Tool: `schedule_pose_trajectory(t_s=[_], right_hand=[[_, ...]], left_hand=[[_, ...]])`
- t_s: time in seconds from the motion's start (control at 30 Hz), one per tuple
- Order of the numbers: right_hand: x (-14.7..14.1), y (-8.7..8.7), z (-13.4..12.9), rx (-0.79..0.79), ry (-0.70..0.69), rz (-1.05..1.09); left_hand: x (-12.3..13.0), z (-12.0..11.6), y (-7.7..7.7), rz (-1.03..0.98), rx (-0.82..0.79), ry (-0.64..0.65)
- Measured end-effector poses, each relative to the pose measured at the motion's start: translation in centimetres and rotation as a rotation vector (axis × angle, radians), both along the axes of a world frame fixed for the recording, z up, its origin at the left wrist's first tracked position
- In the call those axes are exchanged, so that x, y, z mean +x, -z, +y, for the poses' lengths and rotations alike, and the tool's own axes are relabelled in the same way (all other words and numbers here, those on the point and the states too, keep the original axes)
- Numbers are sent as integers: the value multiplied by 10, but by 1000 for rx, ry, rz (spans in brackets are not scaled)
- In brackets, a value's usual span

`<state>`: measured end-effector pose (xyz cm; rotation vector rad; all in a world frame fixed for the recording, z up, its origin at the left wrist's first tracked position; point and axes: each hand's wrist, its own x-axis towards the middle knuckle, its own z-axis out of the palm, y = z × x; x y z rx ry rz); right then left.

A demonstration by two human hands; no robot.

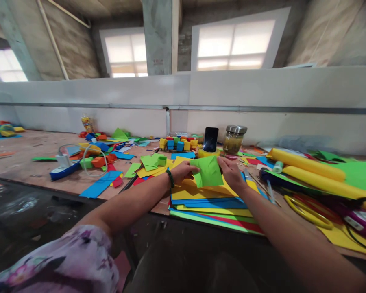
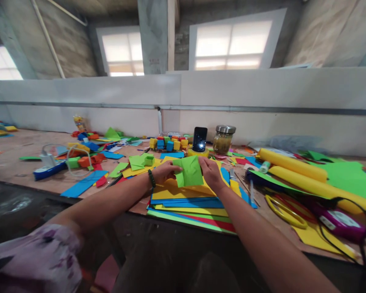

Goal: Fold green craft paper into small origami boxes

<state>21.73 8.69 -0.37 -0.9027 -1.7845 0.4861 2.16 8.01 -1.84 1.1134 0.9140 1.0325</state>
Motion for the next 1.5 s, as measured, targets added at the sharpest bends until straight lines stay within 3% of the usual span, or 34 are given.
schedule_pose_trajectory(t_s=[0.23, 0.43, 0.57, 0.87, 1.2, 1.5], right_hand=[[5, 1, 4, -142, -121, -75], [10, 3, 12, -349, -153, 130], [10, 1, 14, -408, -129, 270], [7, 1, 10, -386, -136, 254], [6, -5, 2, -151, -74, 135], [8, -5, 3, -230, -108, 154]], left_hand=[[1, -2, -4, -34, 23, -67], [0, -4, -9, -17, 2, -29], [0, -6, -11, -9, 15, -2], [-4, 0, -6, 24, 122, -87], [-9, 6, -4, 106, 233, -83], [-7, 3, -7, 41, 176, -73]])
